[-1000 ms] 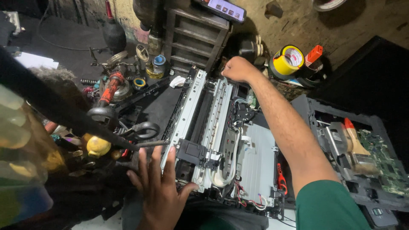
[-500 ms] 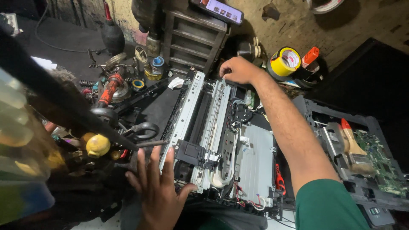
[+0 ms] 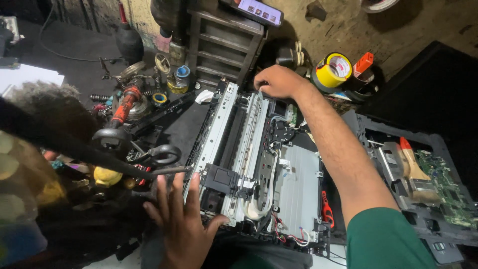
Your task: Cleaning and repairing the internal components of a disassembled printer using a brush and a screwdriver
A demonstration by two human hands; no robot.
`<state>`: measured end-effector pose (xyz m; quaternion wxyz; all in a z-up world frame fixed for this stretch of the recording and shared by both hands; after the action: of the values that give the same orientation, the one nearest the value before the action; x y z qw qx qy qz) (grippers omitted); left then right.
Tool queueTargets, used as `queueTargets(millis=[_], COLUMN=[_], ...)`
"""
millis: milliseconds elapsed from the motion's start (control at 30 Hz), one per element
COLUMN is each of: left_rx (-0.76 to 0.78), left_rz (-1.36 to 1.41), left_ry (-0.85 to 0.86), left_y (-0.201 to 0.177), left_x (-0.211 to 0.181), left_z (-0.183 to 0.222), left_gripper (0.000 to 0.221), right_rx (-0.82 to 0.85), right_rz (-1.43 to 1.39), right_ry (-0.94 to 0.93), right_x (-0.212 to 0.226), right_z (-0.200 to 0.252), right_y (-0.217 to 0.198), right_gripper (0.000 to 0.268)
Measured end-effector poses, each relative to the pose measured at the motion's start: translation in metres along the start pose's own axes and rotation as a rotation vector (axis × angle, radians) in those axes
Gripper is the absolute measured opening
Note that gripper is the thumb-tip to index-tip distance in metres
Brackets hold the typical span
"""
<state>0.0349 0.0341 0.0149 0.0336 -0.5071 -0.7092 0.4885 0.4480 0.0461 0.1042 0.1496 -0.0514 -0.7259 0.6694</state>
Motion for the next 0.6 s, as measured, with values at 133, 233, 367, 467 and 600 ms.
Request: queueTargets(millis=[133,233,367,467,600], left_rx=[-0.010,-0.001,-0.018,0.002,0.079], left_rz=[0.002,-0.009,-0.038,0.002,0.058], left_ry=[0.002,-0.008,0.020,0.022,0.112], left_y=[-0.002,-0.001,-0.002,-0.002,-0.013], left_x=[-0.001,0.001,0.000,0.003,0.004], left_z=[-0.001,0.000,0.001,0.004,0.007], left_gripper=[0.131,0.127,0.125,0.122,0.120], right_rx=[-0.037,-0.024,-0.094,-0.114,-0.187], right_rz=[0.160,0.257,0.267,0.282,0.311], right_ry=[-0.161,-0.187,-0.230,-0.233,-0.264], right_x=[-0.012,-0.009,0.005,0.018,0.031], right_z=[-0.007,-0.009,-0.005,0.006,0.033], right_y=[0.010,0.013,0.001,-0.010,-0.026], right_gripper=[0.015,0.021,0.021,0.028,0.022])
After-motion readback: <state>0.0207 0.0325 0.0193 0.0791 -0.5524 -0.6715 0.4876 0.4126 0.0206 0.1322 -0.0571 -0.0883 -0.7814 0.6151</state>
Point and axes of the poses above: each hand's wrist, its own z-axis away from the middle knuckle, its own y-axis out of the palm, x = y × z, the point moved 5 cm from there along -z, towards the middle knuckle, and after that the axes turned 12 degrees about -x, right-handed, at the moved point
